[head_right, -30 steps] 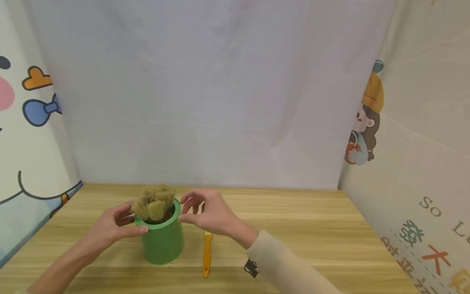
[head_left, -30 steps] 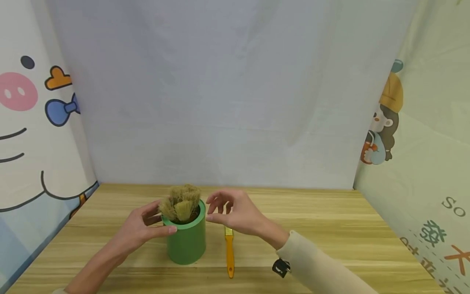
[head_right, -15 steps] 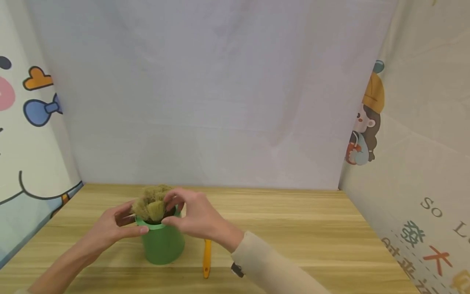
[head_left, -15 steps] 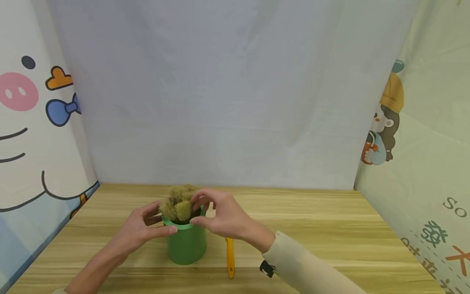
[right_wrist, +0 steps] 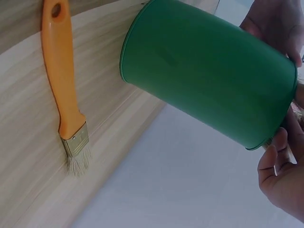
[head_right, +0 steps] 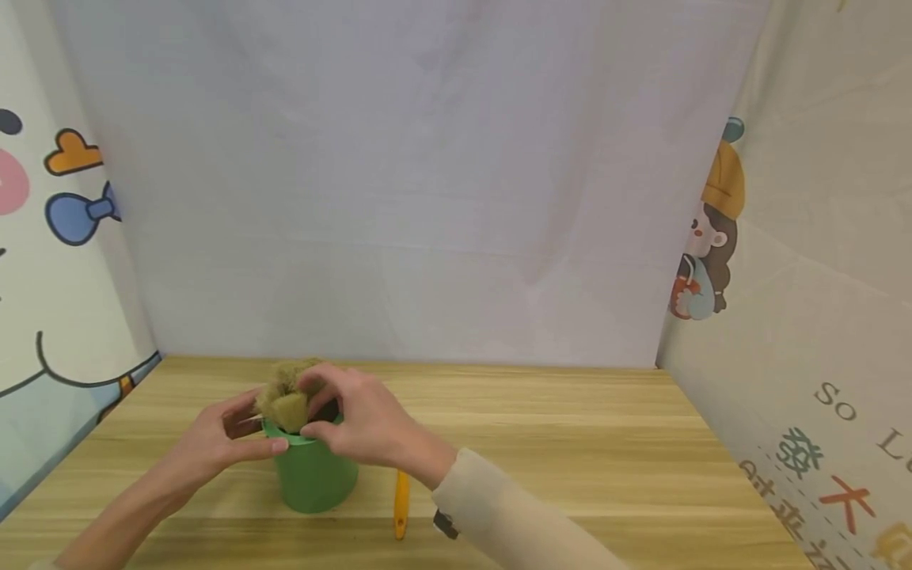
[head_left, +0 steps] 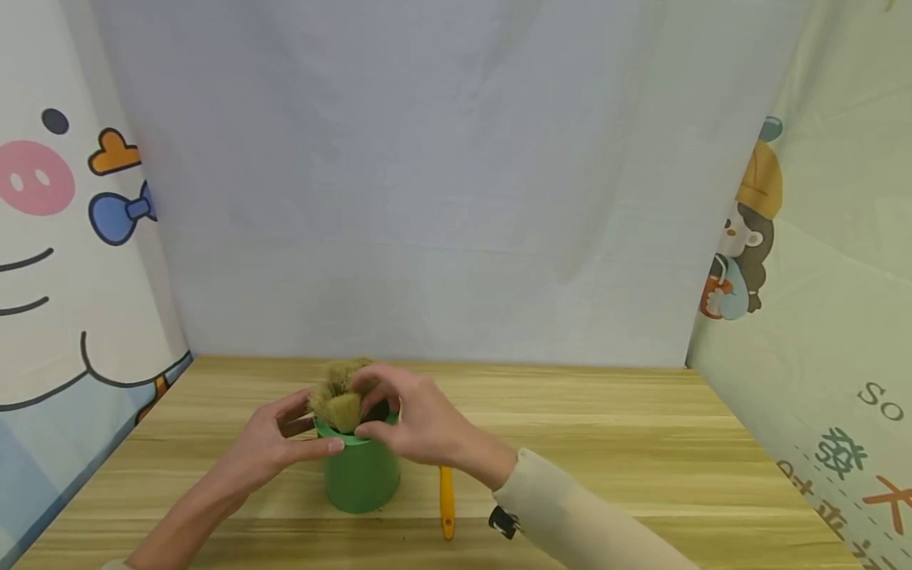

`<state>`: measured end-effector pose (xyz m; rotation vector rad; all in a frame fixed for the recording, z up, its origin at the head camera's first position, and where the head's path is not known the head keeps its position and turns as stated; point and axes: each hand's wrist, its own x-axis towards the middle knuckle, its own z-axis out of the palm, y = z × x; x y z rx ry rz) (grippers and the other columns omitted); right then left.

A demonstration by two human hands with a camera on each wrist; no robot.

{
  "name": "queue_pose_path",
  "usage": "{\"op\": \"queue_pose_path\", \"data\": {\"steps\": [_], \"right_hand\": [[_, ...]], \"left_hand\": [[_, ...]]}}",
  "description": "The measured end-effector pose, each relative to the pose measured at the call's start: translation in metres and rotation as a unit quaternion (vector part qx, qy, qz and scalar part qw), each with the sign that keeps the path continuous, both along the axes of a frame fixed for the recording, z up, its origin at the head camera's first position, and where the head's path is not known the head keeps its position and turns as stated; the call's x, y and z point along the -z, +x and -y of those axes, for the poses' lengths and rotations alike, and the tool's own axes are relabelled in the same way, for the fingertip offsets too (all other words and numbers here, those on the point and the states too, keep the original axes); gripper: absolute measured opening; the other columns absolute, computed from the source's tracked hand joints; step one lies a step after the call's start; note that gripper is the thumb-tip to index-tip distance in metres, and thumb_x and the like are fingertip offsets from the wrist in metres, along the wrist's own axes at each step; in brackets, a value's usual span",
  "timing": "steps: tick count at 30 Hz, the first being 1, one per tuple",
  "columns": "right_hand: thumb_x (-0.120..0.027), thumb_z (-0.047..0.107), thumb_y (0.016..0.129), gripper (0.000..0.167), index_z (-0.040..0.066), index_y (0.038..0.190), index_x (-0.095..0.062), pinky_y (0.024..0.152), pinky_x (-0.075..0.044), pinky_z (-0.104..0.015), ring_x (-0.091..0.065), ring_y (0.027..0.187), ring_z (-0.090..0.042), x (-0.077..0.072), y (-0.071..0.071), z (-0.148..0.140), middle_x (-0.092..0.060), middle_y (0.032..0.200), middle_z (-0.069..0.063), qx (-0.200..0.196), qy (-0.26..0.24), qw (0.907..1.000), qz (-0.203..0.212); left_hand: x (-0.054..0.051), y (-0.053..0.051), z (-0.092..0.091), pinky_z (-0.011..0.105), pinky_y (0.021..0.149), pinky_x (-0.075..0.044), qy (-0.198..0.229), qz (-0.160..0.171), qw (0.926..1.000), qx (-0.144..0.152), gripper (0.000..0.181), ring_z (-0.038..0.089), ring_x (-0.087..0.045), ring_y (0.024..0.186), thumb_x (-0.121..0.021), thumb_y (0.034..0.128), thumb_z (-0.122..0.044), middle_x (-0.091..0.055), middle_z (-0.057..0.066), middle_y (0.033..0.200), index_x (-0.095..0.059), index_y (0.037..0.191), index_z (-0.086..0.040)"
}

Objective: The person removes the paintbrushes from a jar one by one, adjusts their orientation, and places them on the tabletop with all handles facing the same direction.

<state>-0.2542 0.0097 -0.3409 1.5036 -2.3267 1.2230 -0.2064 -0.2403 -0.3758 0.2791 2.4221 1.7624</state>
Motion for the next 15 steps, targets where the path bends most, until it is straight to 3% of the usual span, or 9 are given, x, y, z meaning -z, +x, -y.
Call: {"op": "queue_pose_path", "data": {"steps": [3, 9, 15], "right_hand": [[-0.082, 0.005, 0.093, 0.046, 0.009, 0.133, -0.062, 0.074, -0.056, -0.034, -0.068, 0.098, 0.001, 0.0002, -0.0001, 0.0015, -0.069, 0.121, -0.004, 0.003, 0.010, 0.9999, 0.004], [-0.083, 0.008, 0.093, 0.046, 0.010, 0.133, -0.062, 0.080, -0.053, -0.020, -0.068, 0.099, -0.001, -0.0001, 0.0007, 0.0039, -0.067, 0.125, -0.006, 0.015, 0.019, 0.9997, -0.009], [-0.083, 0.009, 0.093, 0.044, 0.011, 0.132, -0.062, 0.082, -0.054, -0.027, -0.066, 0.098, -0.005, 0.0018, 0.0001, 0.0060, -0.068, 0.119, -0.004, 0.024, 0.017, 0.9992, -0.028]], "left_hand": [[0.0000, 0.0000, -0.0003, 0.060, 0.103, -0.051, -0.002, 0.001, 1.0000, 0.000, 0.097, 0.055, -0.037, 0.145, -0.079, 0.0957, -0.027, -0.027, 0.033, 0.165, -0.020, 0.166, 0.003], [0.0007, -0.0002, -0.0007, 0.059, 0.103, -0.052, 0.003, -0.012, 0.9999, 0.000, 0.094, 0.055, -0.038, 0.145, -0.080, 0.0949, -0.025, -0.032, 0.031, 0.164, -0.025, 0.166, 0.001], [0.0000, 0.0001, -0.0004, 0.058, 0.103, -0.052, 0.006, -0.015, 0.9999, 0.000, 0.093, 0.055, -0.038, 0.145, -0.081, 0.0947, -0.025, -0.033, 0.031, 0.164, -0.026, 0.165, 0.001]]}}
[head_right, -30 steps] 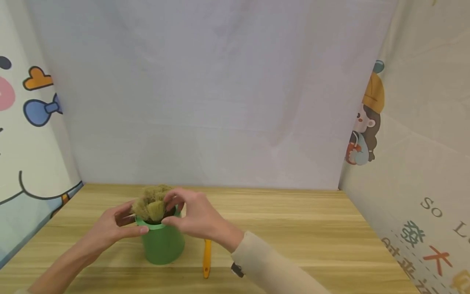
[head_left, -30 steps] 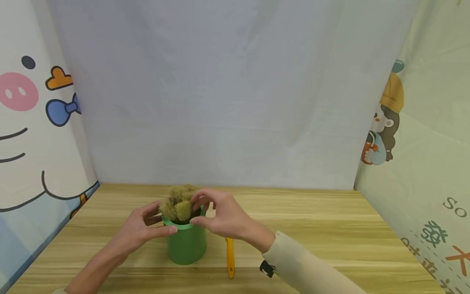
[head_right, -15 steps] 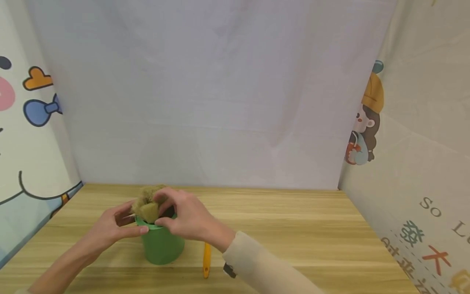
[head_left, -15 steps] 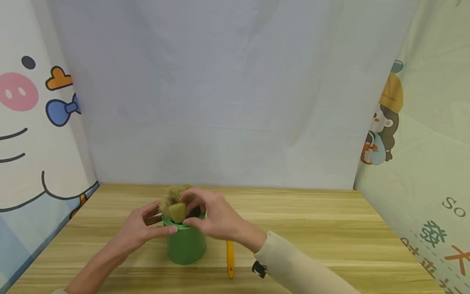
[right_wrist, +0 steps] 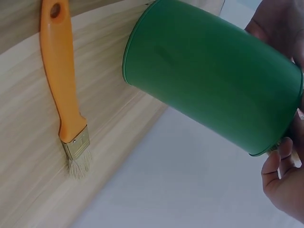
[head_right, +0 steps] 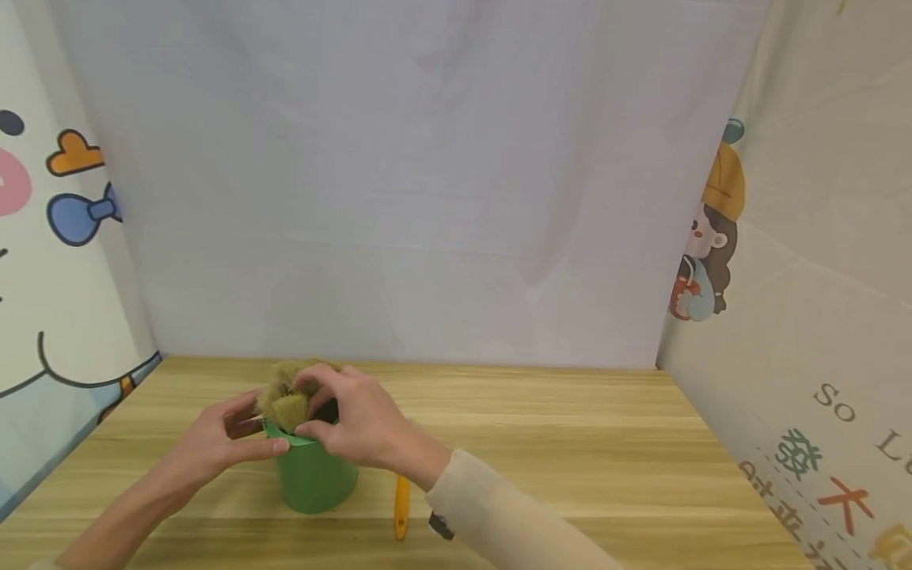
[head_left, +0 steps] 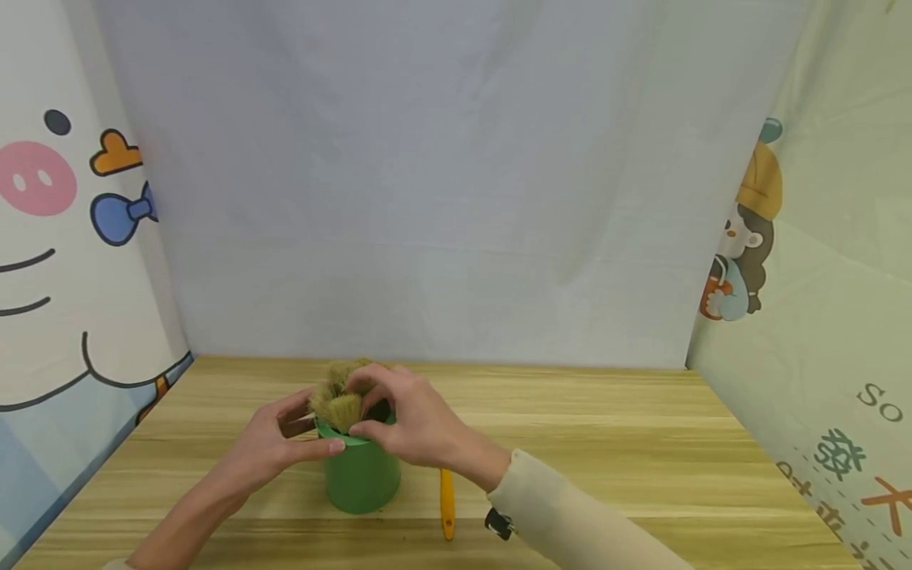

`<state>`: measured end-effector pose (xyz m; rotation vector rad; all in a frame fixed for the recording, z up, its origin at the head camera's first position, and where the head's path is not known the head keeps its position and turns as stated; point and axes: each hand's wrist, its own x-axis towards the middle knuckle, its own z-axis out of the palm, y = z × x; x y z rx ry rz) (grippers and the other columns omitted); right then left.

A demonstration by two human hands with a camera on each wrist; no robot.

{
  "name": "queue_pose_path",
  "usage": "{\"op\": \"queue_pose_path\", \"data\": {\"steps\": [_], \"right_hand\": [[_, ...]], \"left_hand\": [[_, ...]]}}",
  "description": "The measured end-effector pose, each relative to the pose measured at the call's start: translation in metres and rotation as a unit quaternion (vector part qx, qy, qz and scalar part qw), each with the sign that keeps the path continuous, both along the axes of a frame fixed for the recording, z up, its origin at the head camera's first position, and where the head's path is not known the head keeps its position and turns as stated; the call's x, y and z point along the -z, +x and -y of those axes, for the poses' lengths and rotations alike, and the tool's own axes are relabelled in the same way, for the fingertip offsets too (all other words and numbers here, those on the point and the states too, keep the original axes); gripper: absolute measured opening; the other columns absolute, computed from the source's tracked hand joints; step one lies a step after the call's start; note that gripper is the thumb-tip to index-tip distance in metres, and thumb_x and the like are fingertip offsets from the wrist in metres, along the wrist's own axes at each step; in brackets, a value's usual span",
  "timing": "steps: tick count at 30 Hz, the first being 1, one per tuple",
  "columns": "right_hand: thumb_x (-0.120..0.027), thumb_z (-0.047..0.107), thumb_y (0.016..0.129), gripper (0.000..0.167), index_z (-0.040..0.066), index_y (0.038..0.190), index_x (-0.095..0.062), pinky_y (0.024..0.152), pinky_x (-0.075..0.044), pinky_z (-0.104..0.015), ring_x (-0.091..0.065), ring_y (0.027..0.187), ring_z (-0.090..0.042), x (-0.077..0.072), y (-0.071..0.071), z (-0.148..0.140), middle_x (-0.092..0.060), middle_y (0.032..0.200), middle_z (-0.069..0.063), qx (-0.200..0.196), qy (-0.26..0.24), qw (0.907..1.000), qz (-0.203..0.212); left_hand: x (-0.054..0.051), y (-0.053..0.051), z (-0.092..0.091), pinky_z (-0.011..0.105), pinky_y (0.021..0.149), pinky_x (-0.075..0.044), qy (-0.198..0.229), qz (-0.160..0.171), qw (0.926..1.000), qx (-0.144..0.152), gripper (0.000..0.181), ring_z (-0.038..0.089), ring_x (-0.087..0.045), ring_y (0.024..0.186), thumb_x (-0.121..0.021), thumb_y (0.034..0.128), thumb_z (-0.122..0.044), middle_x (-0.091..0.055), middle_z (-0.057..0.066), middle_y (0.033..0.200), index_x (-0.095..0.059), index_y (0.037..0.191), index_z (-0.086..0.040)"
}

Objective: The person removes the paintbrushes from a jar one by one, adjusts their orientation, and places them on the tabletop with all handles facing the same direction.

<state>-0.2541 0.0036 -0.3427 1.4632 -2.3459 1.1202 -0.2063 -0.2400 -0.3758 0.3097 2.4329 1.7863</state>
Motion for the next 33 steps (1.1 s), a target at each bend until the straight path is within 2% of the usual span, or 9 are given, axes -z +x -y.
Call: {"op": "queue_pose_path", "data": {"steps": [5, 11, 21, 24, 30, 33], "right_hand": [[-0.082, 0.009, 0.094, 0.043, 0.011, 0.132, -0.063, 0.077, -0.050, -0.027, -0.063, 0.097, -0.009, 0.001, 0.000, -0.001, -0.070, 0.109, -0.001, 0.003, -0.007, 0.9996, -0.028], [-0.080, 0.010, 0.096, 0.043, 0.012, 0.135, -0.062, 0.077, -0.045, -0.023, -0.058, 0.092, -0.012, -0.002, 0.002, -0.004, -0.069, 0.105, 0.001, 0.014, -0.017, 0.9992, -0.033], [-0.076, 0.005, 0.098, 0.039, 0.009, 0.134, -0.061, 0.076, -0.044, -0.027, -0.060, 0.084, -0.021, -0.017, -0.002, -0.008, -0.070, 0.092, 0.001, 0.003, -0.063, 0.9968, -0.049], [-0.075, 0.004, 0.098, 0.038, 0.009, 0.134, -0.061, 0.075, -0.044, -0.030, -0.058, 0.083, -0.023, -0.022, -0.002, -0.011, -0.070, 0.093, 0.000, 0.003, -0.075, 0.9961, -0.045], [-0.074, 0.004, 0.098, 0.039, 0.010, 0.133, -0.059, 0.074, -0.051, -0.035, -0.060, 0.081, -0.009, -0.035, -0.004, -0.016, -0.070, 0.089, 0.000, 0.002, -0.102, 0.9941, -0.038], [-0.074, 0.001, 0.098, 0.039, 0.009, 0.133, -0.058, 0.072, -0.054, -0.033, -0.063, 0.077, -0.007, -0.044, -0.006, -0.018, -0.070, 0.085, -0.001, -0.011, -0.117, 0.9924, -0.038]], "left_hand": [[0.000, -0.001, 0.000, 0.058, 0.103, -0.052, -0.003, 0.004, 1.0000, 0.001, 0.094, 0.055, -0.038, 0.145, -0.080, 0.0949, -0.026, -0.032, 0.031, 0.164, -0.025, 0.166, 0.001], [0.000, -0.002, 0.000, 0.059, 0.103, -0.052, -0.003, 0.009, 0.9999, 0.004, 0.094, 0.056, -0.036, 0.145, -0.079, 0.0961, -0.026, -0.029, 0.033, 0.165, -0.022, 0.166, 0.002], [-0.001, -0.003, -0.001, 0.058, 0.103, -0.053, 0.007, 0.010, 0.9999, 0.003, 0.088, 0.056, -0.037, 0.145, -0.080, 0.0958, -0.027, -0.033, 0.029, 0.164, -0.031, 0.165, -0.004], [0.000, -0.004, -0.001, 0.058, 0.103, -0.052, 0.002, 0.010, 0.9999, 0.001, 0.089, 0.056, -0.038, 0.144, -0.080, 0.0956, -0.028, -0.034, 0.029, 0.164, -0.031, 0.165, -0.003], [0.002, -0.004, -0.001, 0.059, 0.103, -0.052, -0.008, 0.009, 0.9999, -0.002, 0.092, 0.055, -0.039, 0.144, -0.080, 0.0956, -0.028, -0.034, 0.030, 0.163, -0.027, 0.165, 0.000], [0.002, -0.004, -0.001, 0.060, 0.104, -0.051, -0.009, 0.009, 0.9999, -0.003, 0.092, 0.055, -0.039, 0.144, -0.080, 0.0956, -0.028, -0.034, 0.031, 0.163, -0.027, 0.165, 0.000]]}}
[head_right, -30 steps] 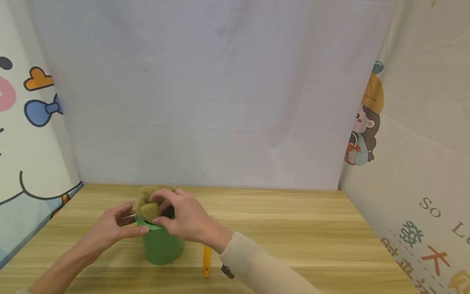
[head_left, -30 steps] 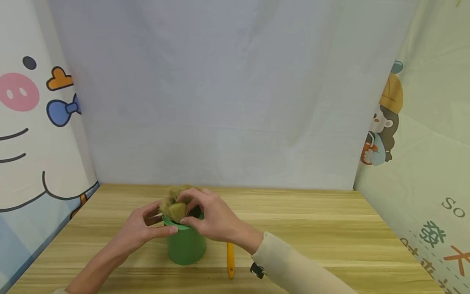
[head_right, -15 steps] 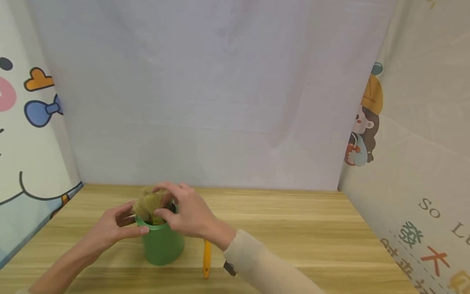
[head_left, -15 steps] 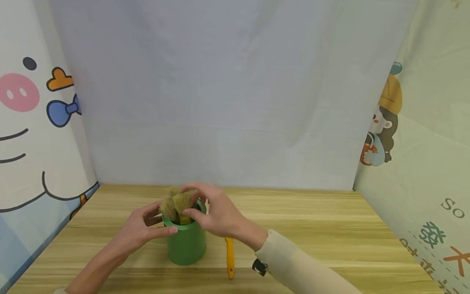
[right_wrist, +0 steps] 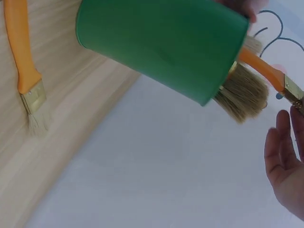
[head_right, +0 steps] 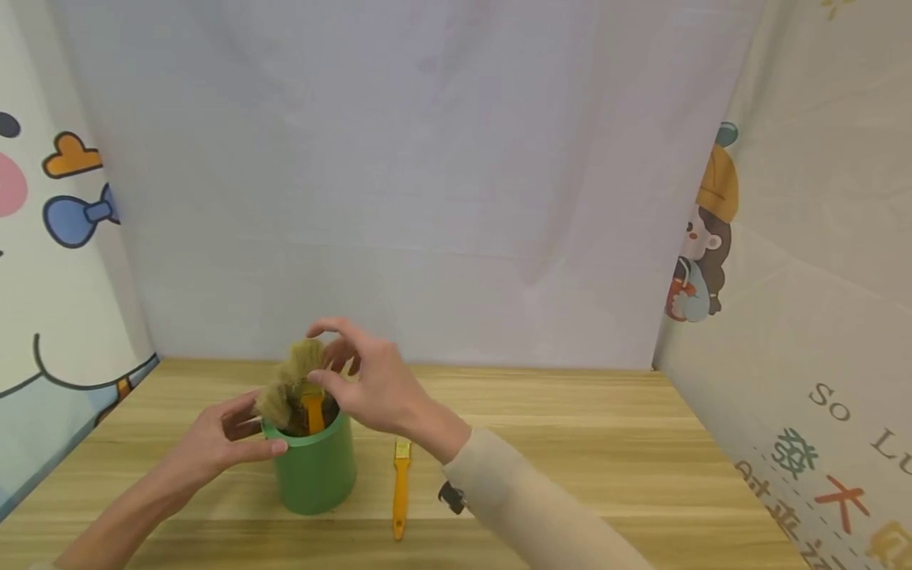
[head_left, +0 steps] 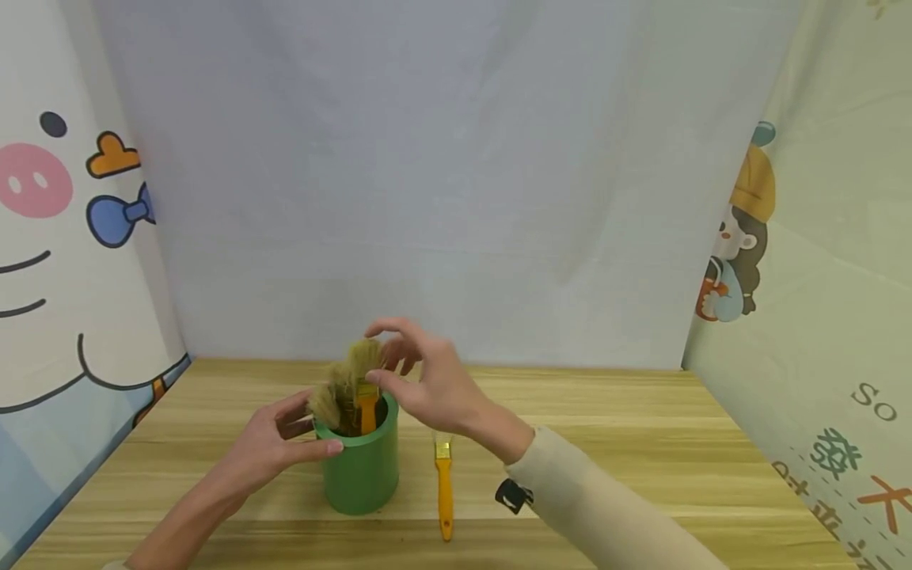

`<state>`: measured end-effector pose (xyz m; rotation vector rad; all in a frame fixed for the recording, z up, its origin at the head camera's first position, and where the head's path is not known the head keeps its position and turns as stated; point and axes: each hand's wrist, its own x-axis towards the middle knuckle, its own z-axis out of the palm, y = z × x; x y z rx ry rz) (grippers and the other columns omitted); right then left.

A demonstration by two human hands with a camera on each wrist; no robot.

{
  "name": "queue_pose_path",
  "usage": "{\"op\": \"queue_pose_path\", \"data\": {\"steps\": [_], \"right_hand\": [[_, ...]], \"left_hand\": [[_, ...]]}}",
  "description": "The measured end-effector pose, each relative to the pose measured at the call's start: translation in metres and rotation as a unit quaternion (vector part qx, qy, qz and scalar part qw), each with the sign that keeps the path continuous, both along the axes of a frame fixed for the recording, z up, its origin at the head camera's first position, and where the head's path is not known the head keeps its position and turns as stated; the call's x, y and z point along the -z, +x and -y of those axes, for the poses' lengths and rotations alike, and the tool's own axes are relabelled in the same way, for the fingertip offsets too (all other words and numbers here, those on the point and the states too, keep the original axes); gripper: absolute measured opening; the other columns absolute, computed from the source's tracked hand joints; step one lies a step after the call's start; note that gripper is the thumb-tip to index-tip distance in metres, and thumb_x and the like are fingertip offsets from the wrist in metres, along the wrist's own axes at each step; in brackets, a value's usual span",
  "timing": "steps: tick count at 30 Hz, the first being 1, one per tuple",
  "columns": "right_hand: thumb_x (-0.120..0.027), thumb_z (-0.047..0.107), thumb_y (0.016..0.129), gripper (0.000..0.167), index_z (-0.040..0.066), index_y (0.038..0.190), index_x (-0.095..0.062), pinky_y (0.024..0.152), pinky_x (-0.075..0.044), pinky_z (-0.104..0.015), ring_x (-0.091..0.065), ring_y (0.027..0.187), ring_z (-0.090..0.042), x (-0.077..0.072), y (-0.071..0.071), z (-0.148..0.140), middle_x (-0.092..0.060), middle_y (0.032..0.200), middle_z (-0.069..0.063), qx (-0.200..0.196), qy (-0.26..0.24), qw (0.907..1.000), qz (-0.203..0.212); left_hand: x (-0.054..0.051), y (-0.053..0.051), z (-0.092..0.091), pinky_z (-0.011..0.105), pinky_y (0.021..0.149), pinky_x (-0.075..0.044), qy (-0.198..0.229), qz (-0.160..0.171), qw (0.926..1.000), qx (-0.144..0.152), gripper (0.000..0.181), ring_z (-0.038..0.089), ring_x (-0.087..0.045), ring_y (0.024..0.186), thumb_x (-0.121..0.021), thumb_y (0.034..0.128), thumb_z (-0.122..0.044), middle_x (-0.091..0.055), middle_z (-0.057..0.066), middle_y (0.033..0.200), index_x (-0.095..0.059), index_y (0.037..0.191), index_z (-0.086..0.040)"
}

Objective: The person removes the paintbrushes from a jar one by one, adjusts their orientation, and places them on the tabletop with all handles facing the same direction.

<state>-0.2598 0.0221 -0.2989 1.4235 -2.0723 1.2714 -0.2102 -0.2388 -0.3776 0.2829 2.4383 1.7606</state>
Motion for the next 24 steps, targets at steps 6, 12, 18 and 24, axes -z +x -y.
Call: {"op": "queue_pose_path", "data": {"steps": [6, 12, 18, 24], "right_hand": [[-0.073, -0.002, 0.097, 0.041, 0.008, 0.134, -0.058, 0.068, -0.057, -0.029, -0.069, 0.074, -0.012, -0.020, -0.001, -0.006, -0.072, 0.088, -0.005, -0.013, -0.034, 0.9993, -0.002], [-0.073, -0.003, 0.097, 0.043, 0.006, 0.136, -0.057, 0.077, -0.062, -0.034, -0.074, 0.081, -0.015, -0.045, 0.000, -0.015, -0.073, 0.096, -0.012, -0.021, -0.065, 0.9975, 0.015], [-0.073, -0.006, 0.097, 0.043, 0.004, 0.135, -0.057, 0.075, -0.062, -0.039, -0.075, 0.082, -0.022, -0.063, 0.001, -0.026, -0.074, 0.097, -0.011, -0.028, -0.088, 0.9954, 0.024], [-0.072, -0.008, 0.096, 0.042, 0.003, 0.134, -0.057, 0.069, -0.061, -0.040, -0.073, 0.078, -0.025, -0.065, 0.000, -0.040, -0.074, 0.096, -0.010, -0.029, -0.097, 0.9936, 0.051]], "left_hand": [[0.000, -0.001, 0.001, 0.060, 0.105, -0.050, -0.008, 0.004, 1.0000, -0.003, 0.095, 0.055, -0.038, 0.145, -0.079, 0.0960, -0.030, -0.032, 0.033, 0.163, -0.024, 0.166, 0.003], [0.001, -0.001, 0.002, 0.060, 0.105, -0.050, -0.010, 0.008, 0.9999, -0.002, 0.097, 0.055, -0.038, 0.145, -0.079, 0.0961, -0.030, -0.029, 0.034, 0.164, -0.021, 0.166, 0.004], [0.000, 0.000, 0.001, 0.059, 0.105, -0.050, -0.011, 0.010, 0.9999, -0.005, 0.098, 0.055, -0.038, 0.145, -0.080, 0.0957, -0.029, -0.030, 0.035, 0.163, -0.019, 0.166, 0.005], [-0.001, 0.000, 0.002, 0.059, 0.105, -0.050, -0.021, 0.009, 0.9997, -0.008, 0.100, 0.055, -0.038, 0.145, -0.079, 0.0958, -0.030, -0.028, 0.036, 0.163, -0.017, 0.165, 0.007]]}}
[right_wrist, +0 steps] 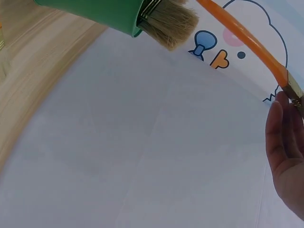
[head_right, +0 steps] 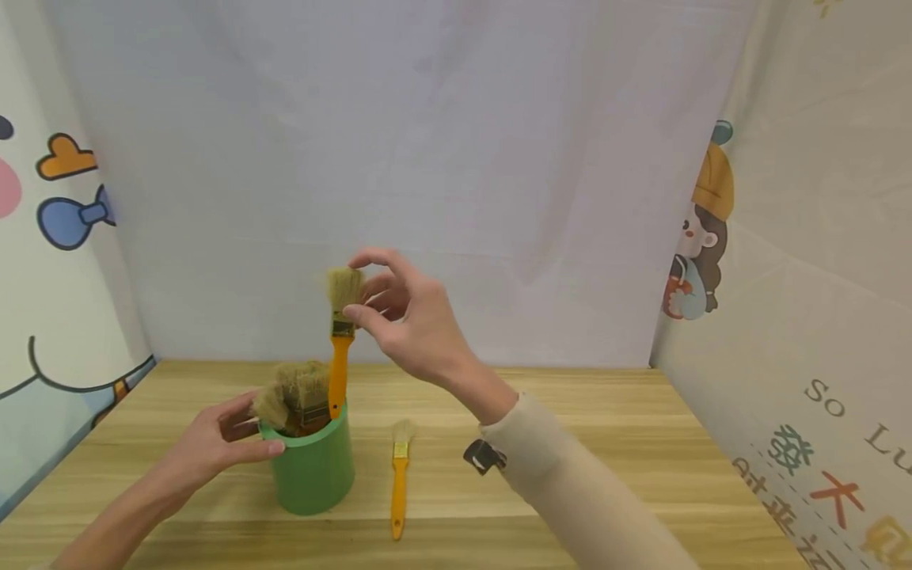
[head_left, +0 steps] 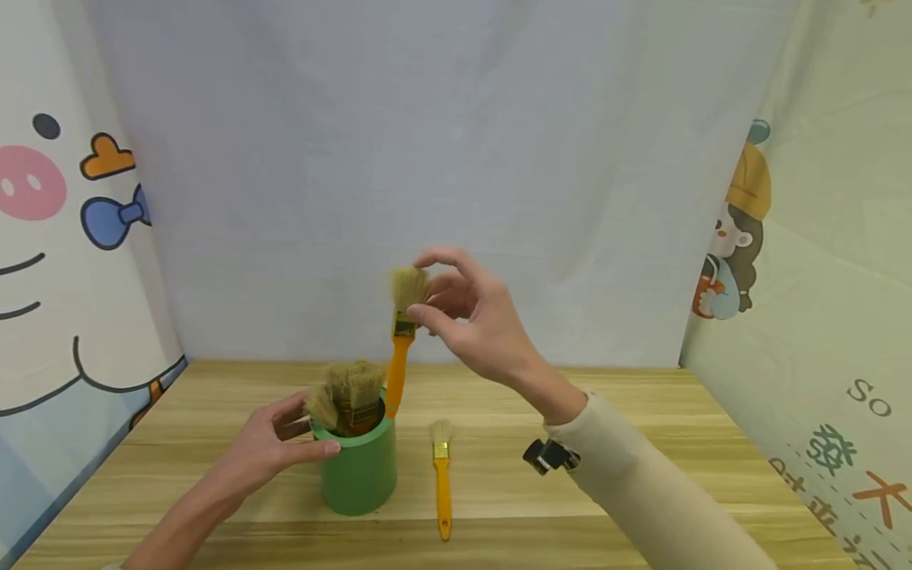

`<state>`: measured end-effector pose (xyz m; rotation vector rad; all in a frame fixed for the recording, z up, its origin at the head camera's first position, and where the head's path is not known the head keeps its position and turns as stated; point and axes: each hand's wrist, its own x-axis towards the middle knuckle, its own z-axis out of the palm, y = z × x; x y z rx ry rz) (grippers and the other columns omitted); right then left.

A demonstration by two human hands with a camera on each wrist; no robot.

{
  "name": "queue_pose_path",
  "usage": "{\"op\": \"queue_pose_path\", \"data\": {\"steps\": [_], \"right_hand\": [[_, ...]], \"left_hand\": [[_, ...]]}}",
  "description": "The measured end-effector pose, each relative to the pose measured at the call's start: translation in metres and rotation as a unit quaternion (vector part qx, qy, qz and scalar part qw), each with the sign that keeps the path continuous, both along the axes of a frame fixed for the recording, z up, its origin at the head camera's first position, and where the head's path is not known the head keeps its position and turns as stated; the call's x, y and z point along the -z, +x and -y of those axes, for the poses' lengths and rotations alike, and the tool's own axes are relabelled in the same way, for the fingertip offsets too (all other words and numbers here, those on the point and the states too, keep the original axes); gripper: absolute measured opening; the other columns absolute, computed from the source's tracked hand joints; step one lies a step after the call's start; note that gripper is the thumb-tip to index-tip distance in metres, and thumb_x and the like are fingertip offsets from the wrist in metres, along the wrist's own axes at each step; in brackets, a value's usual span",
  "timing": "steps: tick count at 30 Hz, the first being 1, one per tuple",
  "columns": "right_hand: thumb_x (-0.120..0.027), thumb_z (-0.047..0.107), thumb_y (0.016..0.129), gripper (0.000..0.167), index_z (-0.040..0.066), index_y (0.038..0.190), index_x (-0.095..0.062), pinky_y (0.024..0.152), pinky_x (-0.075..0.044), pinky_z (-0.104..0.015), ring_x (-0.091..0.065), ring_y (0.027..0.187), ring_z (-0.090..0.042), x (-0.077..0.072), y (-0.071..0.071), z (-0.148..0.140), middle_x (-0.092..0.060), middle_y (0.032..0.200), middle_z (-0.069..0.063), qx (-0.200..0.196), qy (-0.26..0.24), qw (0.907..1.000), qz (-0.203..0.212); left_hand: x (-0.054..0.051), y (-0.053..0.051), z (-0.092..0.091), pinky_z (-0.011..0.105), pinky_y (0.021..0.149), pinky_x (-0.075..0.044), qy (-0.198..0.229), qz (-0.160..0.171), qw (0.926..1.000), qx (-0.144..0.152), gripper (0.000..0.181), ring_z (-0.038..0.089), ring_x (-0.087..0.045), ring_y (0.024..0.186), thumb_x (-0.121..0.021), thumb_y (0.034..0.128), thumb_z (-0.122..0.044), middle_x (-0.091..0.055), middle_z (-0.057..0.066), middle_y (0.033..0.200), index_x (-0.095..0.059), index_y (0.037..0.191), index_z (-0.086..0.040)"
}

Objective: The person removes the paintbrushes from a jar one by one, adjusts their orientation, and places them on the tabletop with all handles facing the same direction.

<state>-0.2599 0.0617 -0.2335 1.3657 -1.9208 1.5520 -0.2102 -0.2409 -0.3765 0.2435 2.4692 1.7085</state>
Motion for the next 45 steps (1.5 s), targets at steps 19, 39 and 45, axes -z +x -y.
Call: {"op": "queue_pose_path", "data": {"steps": [19, 39, 45], "right_hand": [[-0.071, -0.007, 0.097, 0.042, -0.001, 0.135, -0.057, 0.067, -0.063, -0.043, -0.072, 0.075, -0.033, 0.068, -0.013, -0.055, -0.074, 0.096, -0.018, 0.043, 0.041, 0.9894, 0.132], [-0.072, -0.001, 0.098, 0.047, -0.006, 0.140, -0.053, 0.073, -0.060, -0.063, -0.073, 0.080, -0.044, 0.146, -0.021, -0.088, -0.072, 0.098, -0.023, 0.053, 0.093, 0.9471, 0.303], [-0.072, -0.005, 0.097, 0.045, -0.007, 0.138, -0.054, 0.075, -0.061, -0.062, -0.071, 0.081, -0.050, 0.164, -0.025, -0.092, -0.072, 0.093, -0.020, 0.057, 0.102, 0.9267, 0.357]], "left_hand": [[0.000, 0.001, -0.001, 0.058, 0.106, -0.050, 0.015, 0.000, 0.9999, 0.003, 0.096, 0.054, -0.037, 0.146, -0.080, 0.0949, -0.029, -0.032, 0.031, 0.164, -0.023, 0.166, 0.000], [0.002, 0.001, 0.000, 0.060, 0.105, -0.049, 0.006, -0.008, 0.9999, 0.004, 0.096, 0.055, -0.039, 0.144, -0.079, 0.0960, -0.028, -0.032, 0.035, 0.162, -0.021, 0.165, 0.004], [0.002, 0.000, 0.000, 0.060, 0.106, -0.049, 0.004, -0.005, 1.0000, 0.003, 0.096, 0.055, -0.038, 0.145, -0.079, 0.0964, -0.029, -0.031, 0.034, 0.163, -0.021, 0.166, 0.004]]}}
